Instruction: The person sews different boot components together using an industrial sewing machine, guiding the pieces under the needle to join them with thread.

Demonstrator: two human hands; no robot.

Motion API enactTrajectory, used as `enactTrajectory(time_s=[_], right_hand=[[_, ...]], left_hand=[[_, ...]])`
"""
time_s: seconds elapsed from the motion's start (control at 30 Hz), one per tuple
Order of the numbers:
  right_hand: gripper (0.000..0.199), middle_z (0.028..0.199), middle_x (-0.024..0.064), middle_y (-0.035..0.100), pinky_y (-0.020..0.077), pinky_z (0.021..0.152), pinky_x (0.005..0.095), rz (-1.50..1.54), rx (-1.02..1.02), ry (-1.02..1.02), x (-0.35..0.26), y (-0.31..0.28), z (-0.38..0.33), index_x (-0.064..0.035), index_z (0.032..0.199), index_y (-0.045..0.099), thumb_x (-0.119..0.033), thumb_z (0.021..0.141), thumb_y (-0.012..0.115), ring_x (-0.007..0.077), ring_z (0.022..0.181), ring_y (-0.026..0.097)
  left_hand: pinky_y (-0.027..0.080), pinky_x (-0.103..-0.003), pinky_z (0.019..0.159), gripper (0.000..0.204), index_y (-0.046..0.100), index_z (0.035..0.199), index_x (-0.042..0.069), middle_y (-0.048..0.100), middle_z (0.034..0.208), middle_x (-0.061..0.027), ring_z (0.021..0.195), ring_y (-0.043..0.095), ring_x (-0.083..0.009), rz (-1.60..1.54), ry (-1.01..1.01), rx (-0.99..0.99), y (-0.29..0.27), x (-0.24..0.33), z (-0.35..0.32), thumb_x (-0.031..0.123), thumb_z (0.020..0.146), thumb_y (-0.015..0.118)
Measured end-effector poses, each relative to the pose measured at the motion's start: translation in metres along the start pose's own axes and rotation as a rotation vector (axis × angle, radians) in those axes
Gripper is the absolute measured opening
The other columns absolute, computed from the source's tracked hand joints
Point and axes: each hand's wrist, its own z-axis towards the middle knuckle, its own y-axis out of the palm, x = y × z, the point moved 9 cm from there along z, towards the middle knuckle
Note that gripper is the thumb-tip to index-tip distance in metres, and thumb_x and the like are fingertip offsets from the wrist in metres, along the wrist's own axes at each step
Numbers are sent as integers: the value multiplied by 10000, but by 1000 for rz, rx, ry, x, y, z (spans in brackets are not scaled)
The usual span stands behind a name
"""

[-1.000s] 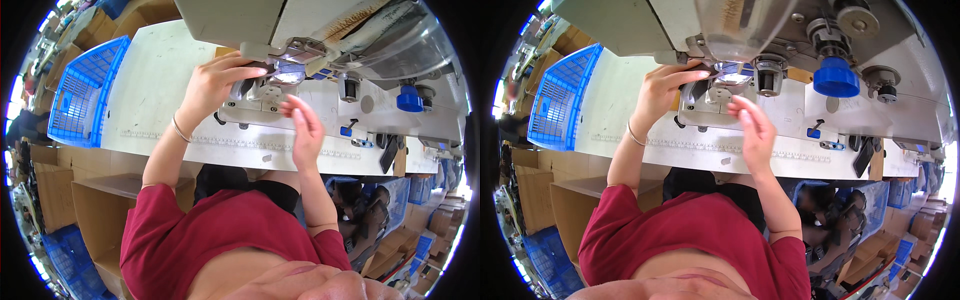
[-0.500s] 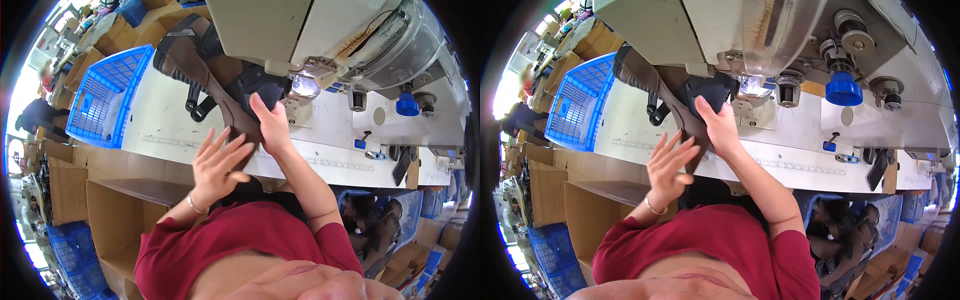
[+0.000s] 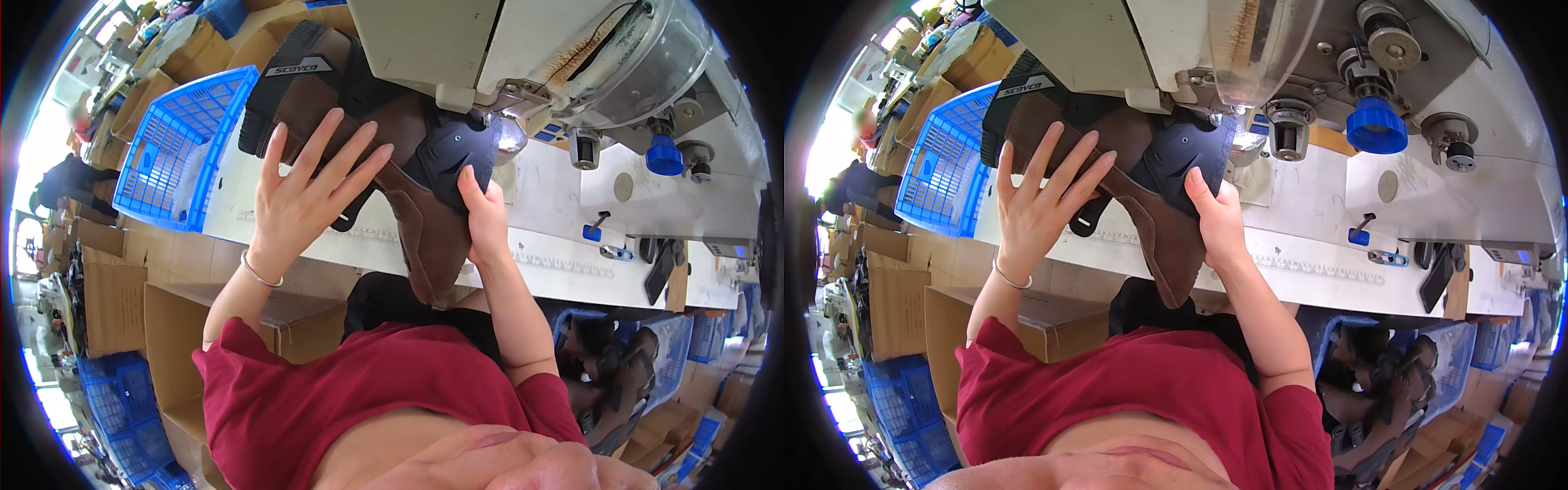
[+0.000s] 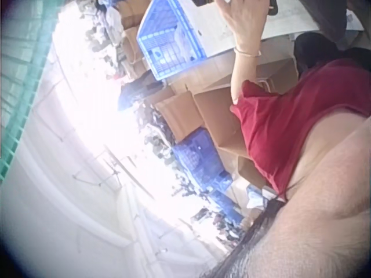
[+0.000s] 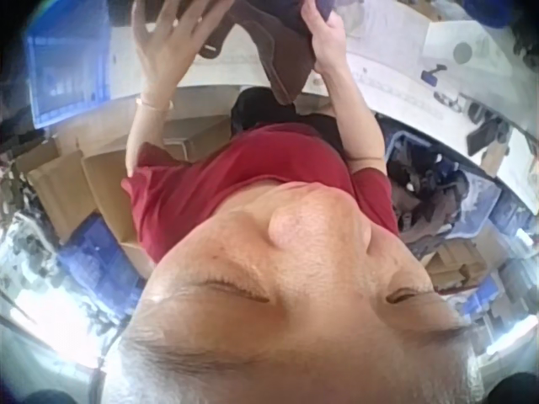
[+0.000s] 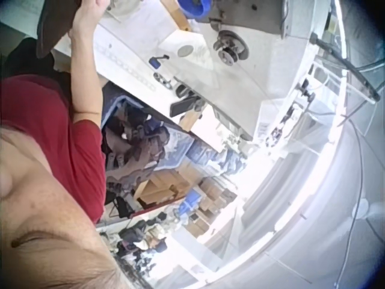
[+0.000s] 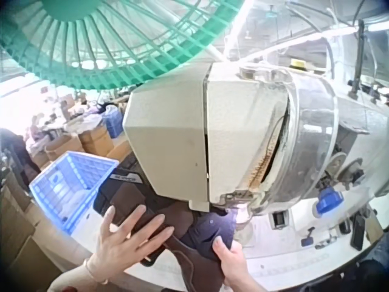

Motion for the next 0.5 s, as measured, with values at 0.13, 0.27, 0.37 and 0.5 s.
enactTrajectory(time_s=[0.13,0.27,0.37,0.5], right_hand=[[294,962,1,620,464,770,251,-2,-20,14,0,-3,-3,-29,1043,616,-307,960,570,79,866,562],[296,963,0,618,463,765,250,-26,-37,32,-2,-3,-9,-28,1043,619,-308,957,575,76,861,558],[292,957,-5,614,461,751,246,-26,-57,34,0,-8,-8,-27,1035,619,-305,955,579,70,843,549],[284,931,-11,611,459,734,240,-42,-89,60,-4,-2,-10,-22,1005,624,-299,953,583,62,818,540]], left_hand=[[327,-461,1075,439,605,1224,329,556,1304,83,1233,510,-212,10,94,54,-3,5,10,242,794,629],[423,-420,997,344,661,1141,277,619,1215,52,1148,575,-229,-25,143,131,-8,12,5,218,804,631],[440,-408,969,306,682,1101,261,641,1174,47,1115,594,-232,-23,141,152,-13,16,4,208,804,630],[453,-394,929,285,691,1079,240,650,1157,31,1088,606,-243,-18,151,151,-15,17,2,211,801,634]])
